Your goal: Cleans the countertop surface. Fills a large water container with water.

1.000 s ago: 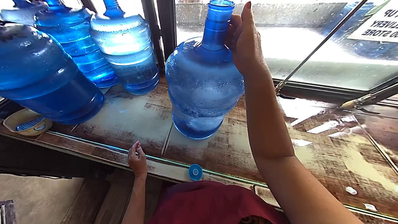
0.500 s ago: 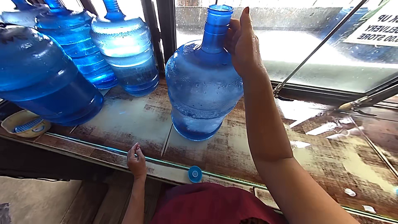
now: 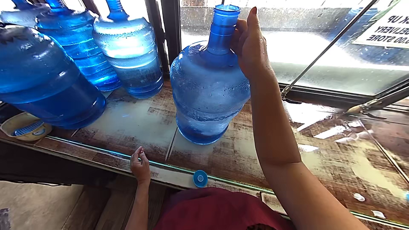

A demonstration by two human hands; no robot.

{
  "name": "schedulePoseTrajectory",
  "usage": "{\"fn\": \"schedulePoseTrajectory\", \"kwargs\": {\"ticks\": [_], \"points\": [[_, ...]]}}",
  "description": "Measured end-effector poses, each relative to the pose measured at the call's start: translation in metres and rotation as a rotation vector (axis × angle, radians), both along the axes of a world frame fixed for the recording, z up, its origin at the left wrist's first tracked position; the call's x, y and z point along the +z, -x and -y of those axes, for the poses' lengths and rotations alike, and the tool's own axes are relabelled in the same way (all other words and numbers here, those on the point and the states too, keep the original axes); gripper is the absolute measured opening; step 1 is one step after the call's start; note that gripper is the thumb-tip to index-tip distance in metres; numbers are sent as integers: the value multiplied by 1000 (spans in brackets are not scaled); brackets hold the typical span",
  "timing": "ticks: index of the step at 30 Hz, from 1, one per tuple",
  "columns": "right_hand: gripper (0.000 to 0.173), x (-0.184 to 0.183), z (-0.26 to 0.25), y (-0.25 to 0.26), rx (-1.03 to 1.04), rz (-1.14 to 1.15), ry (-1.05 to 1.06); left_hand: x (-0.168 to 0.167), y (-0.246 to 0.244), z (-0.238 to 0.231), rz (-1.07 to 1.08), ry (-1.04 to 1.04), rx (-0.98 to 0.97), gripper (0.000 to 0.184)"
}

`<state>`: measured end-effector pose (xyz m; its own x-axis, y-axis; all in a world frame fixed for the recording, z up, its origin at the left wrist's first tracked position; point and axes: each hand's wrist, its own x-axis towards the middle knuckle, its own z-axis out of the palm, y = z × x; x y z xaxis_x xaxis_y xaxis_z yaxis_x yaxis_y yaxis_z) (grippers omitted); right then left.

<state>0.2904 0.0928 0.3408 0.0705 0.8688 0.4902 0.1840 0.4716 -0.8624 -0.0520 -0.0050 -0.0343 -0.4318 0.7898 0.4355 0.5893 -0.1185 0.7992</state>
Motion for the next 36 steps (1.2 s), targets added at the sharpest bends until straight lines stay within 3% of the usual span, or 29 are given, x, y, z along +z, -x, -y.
{"fn": "schedulePoseTrajectory", "kwargs": {"ticks": [36], "points": [[70,1,-1,1,-5,-38,-2,3,-1,0,2,32,-3,34]]}}
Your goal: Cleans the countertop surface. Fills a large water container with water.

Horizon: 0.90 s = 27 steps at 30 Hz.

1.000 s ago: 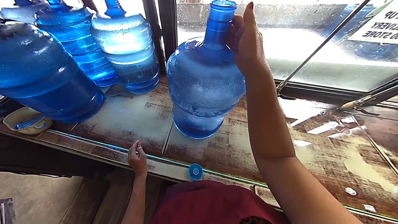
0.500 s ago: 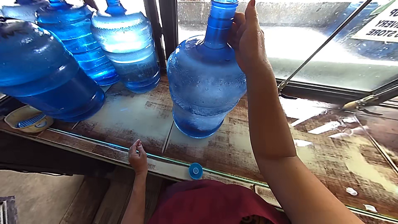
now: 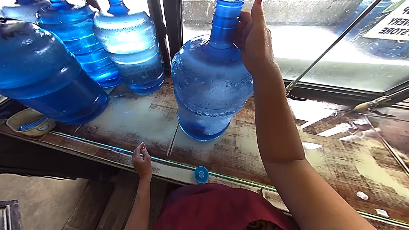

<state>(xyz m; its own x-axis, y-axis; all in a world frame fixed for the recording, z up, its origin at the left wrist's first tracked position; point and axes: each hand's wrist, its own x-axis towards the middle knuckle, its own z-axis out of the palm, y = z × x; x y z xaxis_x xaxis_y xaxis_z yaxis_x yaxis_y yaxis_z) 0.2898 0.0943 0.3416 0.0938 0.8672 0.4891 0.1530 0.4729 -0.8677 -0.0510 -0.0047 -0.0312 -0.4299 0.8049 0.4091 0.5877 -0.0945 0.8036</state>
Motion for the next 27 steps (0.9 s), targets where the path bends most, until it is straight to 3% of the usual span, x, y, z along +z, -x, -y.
{"fn": "schedulePoseTrajectory", "kwargs": {"ticks": [27], "points": [[71,1,0,0,-31,11,24,-1,0,0,3,-13,8,33]]}}
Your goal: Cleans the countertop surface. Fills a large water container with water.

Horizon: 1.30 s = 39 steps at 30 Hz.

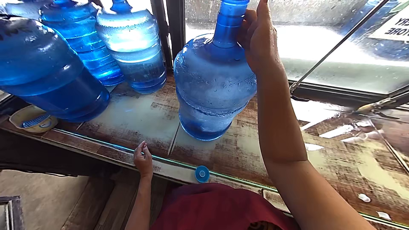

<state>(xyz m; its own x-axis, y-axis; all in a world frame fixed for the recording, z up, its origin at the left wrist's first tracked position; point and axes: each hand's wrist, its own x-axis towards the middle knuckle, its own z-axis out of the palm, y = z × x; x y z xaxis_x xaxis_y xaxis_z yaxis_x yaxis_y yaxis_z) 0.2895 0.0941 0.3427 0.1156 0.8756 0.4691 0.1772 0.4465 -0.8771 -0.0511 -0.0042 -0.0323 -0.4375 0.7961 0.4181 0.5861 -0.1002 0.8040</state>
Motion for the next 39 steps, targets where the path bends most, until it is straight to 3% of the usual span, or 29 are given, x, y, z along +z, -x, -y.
{"fn": "schedulePoseTrajectory", "kwargs": {"ticks": [39], "points": [[70,-2,-1,-1,38,-3,-22,1,0,1,21,18,-11,33]]}}
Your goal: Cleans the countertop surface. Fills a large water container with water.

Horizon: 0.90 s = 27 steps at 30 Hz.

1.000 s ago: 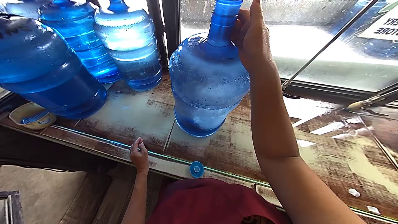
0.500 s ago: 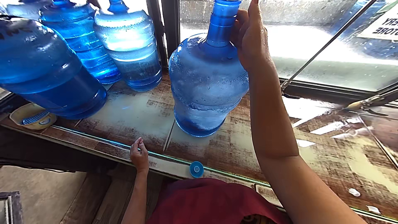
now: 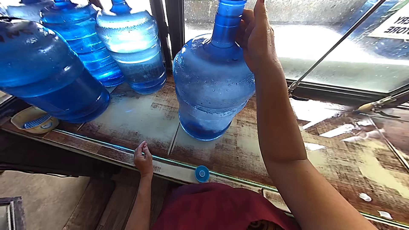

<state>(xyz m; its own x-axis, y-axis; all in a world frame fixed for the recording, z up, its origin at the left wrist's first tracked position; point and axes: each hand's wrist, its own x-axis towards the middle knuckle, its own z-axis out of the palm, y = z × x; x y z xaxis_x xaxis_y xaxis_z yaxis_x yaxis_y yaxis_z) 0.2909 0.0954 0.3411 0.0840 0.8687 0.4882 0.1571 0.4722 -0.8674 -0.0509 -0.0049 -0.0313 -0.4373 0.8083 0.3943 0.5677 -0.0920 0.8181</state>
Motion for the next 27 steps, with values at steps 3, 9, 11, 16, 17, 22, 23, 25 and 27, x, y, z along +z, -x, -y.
{"fn": "schedulePoseTrajectory", "kwargs": {"ticks": [3,9,11,16,17,22,23,25,27], "points": [[70,-1,0,0,-5,4,-9,0,1,0,-7,-5,-9,33],[70,-1,-1,-1,-15,0,3,0,1,0,-7,-10,-2,33],[70,-1,-1,0,-19,-4,6,0,0,0,-8,-12,-4,33],[71,-1,0,0,-20,12,8,0,0,0,-6,-14,-6,34],[71,-1,1,0,-18,17,8,0,1,0,-5,-14,-7,34],[71,0,0,0,-29,15,10,0,0,-1,-4,-19,1,33],[71,0,0,0,-24,10,9,0,0,-1,-4,-21,3,33],[71,0,0,1,-17,3,4,-2,1,-1,-2,-29,4,33],[71,0,1,1,-15,4,0,-1,-1,-1,-8,-41,12,34]]}}
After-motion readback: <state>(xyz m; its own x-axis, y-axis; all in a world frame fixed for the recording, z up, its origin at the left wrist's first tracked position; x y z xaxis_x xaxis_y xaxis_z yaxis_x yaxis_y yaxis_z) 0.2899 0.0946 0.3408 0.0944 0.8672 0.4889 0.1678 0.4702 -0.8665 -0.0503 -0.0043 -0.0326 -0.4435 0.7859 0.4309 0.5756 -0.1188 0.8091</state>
